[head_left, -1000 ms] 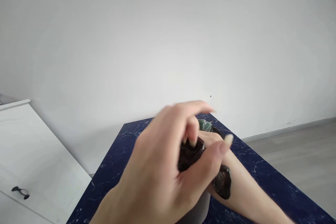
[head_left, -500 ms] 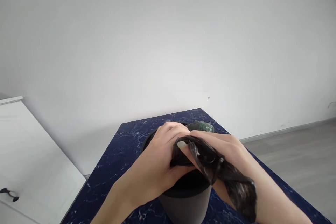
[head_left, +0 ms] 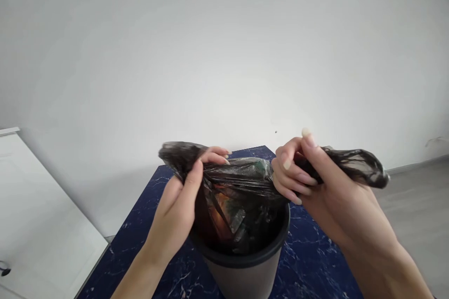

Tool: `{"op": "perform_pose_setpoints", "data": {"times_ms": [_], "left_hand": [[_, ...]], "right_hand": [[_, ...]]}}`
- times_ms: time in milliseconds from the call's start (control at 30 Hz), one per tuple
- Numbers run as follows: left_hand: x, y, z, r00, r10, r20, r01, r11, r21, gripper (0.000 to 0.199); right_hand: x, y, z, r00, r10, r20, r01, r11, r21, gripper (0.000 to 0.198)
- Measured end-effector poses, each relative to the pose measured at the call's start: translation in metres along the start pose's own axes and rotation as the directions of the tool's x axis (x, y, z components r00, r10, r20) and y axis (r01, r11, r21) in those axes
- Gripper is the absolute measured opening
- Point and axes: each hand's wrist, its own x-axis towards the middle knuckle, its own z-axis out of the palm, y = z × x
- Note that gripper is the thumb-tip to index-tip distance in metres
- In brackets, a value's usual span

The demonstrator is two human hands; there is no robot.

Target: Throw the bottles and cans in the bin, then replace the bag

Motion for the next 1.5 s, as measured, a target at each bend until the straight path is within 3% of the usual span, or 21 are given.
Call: {"op": "perform_pose_setpoints", "data": {"times_ms": [67,167,300,433,533,633,700,800,867,900,1033,1267,1400,1500], "left_hand": [[0.002,0.001,0.001,0.999,-0.004,-0.036,-0.002,0.986,-0.168,0.036],[0.006,0.002,0.000,1.000,-0.007,0.029,0.017,0.933,-0.358,0.036],[0.010,0.000,-0.002,0.991,0.048,0.128,0.008,0.915,-0.403,0.042],[0.009,0.000,0.002,0.947,0.016,0.320,0.076,0.959,-0.273,0.042],[0.007,0.005,0.009,0.910,-0.095,0.403,0.106,0.994,-0.003,0.040],[0.008,0.011,0.017,0.909,-0.083,0.409,-0.032,0.963,0.267,0.041],[0.010,0.012,0.021,0.910,-0.012,0.414,-0.145,0.928,0.344,0.037],[0.014,0.010,0.024,0.905,0.076,0.420,-0.242,0.901,0.359,0.019],[0.015,0.008,0.025,0.906,0.080,0.416,-0.240,0.907,0.347,0.007],[0.015,0.008,0.026,0.906,0.072,0.416,-0.228,0.913,0.338,0.015],[0.018,0.008,0.028,0.883,0.076,0.463,-0.246,0.915,0.320,0.042],[0.021,0.003,0.022,0.899,0.066,0.433,-0.241,0.900,0.364,0.023],[0.019,0.005,0.024,0.938,0.069,0.340,-0.204,0.902,0.380,0.031],[0.018,0.009,0.027,0.928,0.104,0.357,-0.240,0.901,0.362,0.012]], "right_hand": [[0.002,-0.001,-0.001,1.000,0.002,-0.006,-0.001,0.992,0.126,0.043],[0.005,-0.003,-0.003,1.000,0.030,-0.010,-0.027,0.976,0.215,0.041],[0.006,-0.005,-0.004,0.999,0.036,-0.003,-0.034,0.972,0.233,0.038],[0.003,-0.005,0.000,0.999,0.053,0.003,-0.053,0.979,0.197,0.040],[0.001,-0.003,0.006,0.994,0.103,0.019,-0.105,0.978,0.178,0.043],[0.000,0.001,0.010,0.992,0.123,-0.014,-0.119,0.981,0.156,0.044],[-0.002,0.004,0.012,0.993,0.096,-0.066,-0.090,0.992,0.089,0.039],[-0.005,0.005,0.011,0.988,-0.015,-0.157,-0.010,0.987,-0.159,0.039],[-0.008,0.003,0.011,0.982,-0.055,-0.179,-0.005,0.947,-0.321,0.043],[-0.009,0.001,0.012,0.983,-0.049,-0.174,-0.019,0.929,-0.369,0.045],[-0.015,-0.007,0.016,0.997,0.036,-0.073,-0.063,0.913,-0.403,0.046],[-0.019,-0.006,0.020,0.999,0.033,0.042,-0.010,0.889,-0.457,0.040],[-0.020,-0.002,0.024,1.000,-0.010,0.025,0.021,0.872,-0.489,0.038],[-0.020,-0.001,0.028,0.999,-0.042,-0.014,0.028,0.851,-0.525,0.041]]}}
